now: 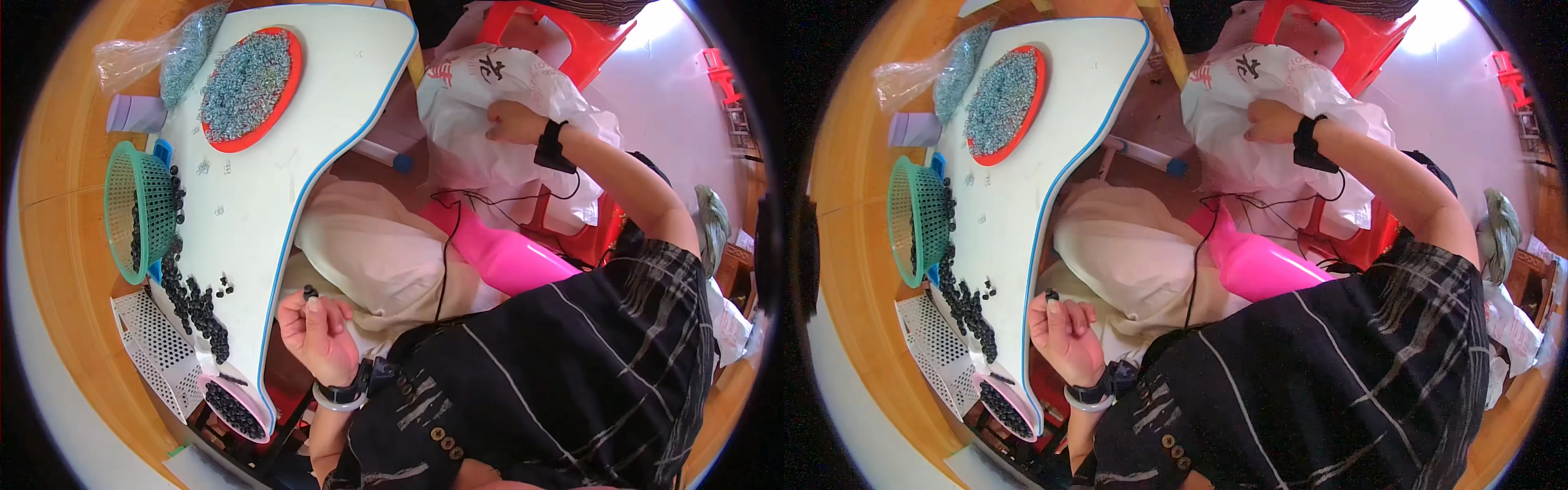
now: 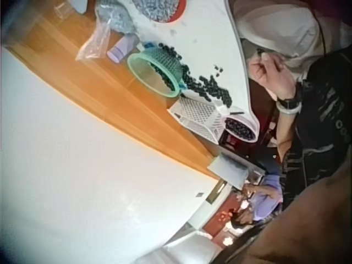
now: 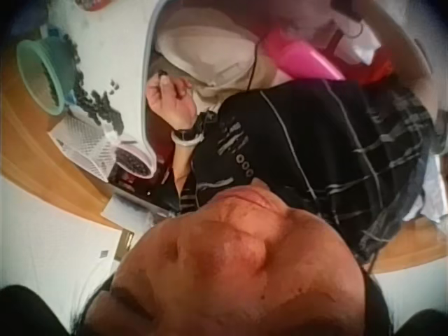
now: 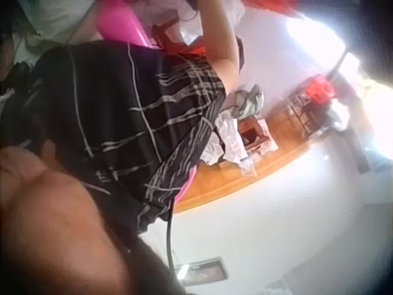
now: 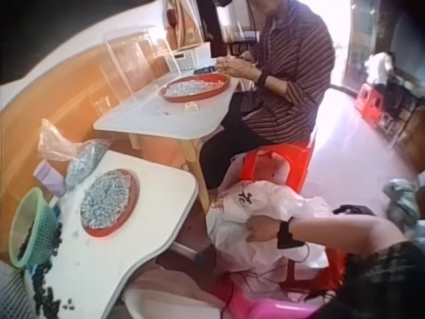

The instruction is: Manually attaching rubber tips onto small plastic electronic components, likely earbuds.

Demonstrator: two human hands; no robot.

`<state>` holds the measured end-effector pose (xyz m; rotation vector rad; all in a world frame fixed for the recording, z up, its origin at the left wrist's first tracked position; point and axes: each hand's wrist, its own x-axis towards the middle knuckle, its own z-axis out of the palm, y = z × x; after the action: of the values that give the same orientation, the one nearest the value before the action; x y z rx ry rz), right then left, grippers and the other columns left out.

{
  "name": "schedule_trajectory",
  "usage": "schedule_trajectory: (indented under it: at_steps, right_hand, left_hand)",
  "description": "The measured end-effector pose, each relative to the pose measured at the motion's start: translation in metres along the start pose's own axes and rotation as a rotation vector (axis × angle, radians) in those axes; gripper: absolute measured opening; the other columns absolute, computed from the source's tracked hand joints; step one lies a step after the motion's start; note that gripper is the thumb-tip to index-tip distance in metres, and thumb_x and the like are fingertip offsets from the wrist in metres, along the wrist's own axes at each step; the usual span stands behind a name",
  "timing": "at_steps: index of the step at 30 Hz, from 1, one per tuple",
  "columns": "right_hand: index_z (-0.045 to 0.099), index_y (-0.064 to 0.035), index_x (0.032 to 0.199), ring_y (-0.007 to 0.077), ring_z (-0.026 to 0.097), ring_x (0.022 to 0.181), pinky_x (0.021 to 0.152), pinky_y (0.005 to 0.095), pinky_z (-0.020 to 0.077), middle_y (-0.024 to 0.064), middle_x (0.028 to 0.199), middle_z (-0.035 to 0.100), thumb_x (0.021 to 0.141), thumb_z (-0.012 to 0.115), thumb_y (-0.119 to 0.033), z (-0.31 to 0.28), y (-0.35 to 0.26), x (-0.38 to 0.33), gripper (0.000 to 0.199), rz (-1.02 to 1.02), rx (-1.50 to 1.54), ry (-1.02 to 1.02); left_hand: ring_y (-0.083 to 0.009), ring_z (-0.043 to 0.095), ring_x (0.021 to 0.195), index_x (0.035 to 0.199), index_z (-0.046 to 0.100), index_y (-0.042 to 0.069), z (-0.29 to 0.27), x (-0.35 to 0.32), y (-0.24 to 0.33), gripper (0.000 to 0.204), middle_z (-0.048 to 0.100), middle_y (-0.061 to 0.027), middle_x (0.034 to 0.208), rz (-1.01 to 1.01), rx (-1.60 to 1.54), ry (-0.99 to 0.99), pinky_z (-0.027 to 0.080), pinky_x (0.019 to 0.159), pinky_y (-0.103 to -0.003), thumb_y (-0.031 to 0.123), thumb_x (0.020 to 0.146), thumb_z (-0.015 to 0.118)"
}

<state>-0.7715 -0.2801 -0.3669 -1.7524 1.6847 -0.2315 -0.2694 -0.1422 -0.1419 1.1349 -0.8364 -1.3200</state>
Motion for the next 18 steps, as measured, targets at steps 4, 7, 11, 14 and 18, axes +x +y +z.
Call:
schedule_trajectory:
  at_steps: [4,7,11,14,18]
  right_hand:
    - [0.073,0.0016,0.096,0.0453,0.067,0.100,0.088,0.0526,0.0526,0.0264,0.103,0.070,0.080,0.075,-0.039,0.048,0.036,0.014,0.044,-0.006,-0.138,0.176]
    - [0.072,0.0012,0.103,0.0459,0.066,0.100,0.091,0.0536,0.0521,0.0268,0.101,0.069,0.080,0.076,-0.041,0.057,0.009,0.007,0.048,-0.133,-0.246,0.059]
    - [0.072,0.0023,0.108,0.0441,0.065,0.110,0.099,0.0481,0.0499,0.0248,0.114,0.070,0.080,0.082,-0.033,0.033,-0.083,-0.029,0.046,-0.141,-0.069,0.029]
    - [0.070,0.0008,0.106,0.0311,0.068,0.098,0.088,0.0403,0.0535,0.0173,0.105,0.072,0.085,0.080,-0.025,0.020,-0.123,-0.030,0.034,-0.140,0.224,-0.055]
    - [0.071,-0.0007,0.106,0.0208,0.068,0.089,0.078,0.0339,0.0547,0.0121,0.102,0.072,0.086,0.079,-0.018,-0.014,-0.235,-0.050,0.027,-0.289,0.346,-0.067]
  left_hand:
    - [-0.0088,0.043,0.058,0.115,0.060,0.004,0.025,0.012,0.002,0.010,0.051,0.0009,0.071,-0.011,-0.024,-0.054,0.049,0.064,-0.034,0.007,0.105,0.061]
    - [-0.0098,0.043,0.058,0.113,0.060,0.005,0.020,0.010,0.012,0.008,0.050,0.0007,0.071,-0.001,-0.027,-0.034,0.049,0.063,-0.035,0.006,0.105,0.060]
    - [-0.0109,0.044,0.058,0.115,0.060,0.006,0.014,0.005,0.034,0.010,0.050,0.0003,0.071,0.011,-0.072,-0.034,0.049,0.064,-0.036,0.007,0.105,0.060]
    - [-0.0109,0.045,0.059,0.114,0.061,0.005,-0.004,-0.012,0.048,0.009,0.052,-0.0005,0.073,0.012,-0.120,-0.028,0.050,0.064,-0.036,0.007,0.105,0.060]
    - [-0.0100,0.046,0.059,0.110,0.062,0.003,-0.039,-0.031,0.065,0.007,0.055,-0.0007,0.074,0.027,-0.162,0.045,0.049,0.065,-0.034,0.008,0.105,0.060]
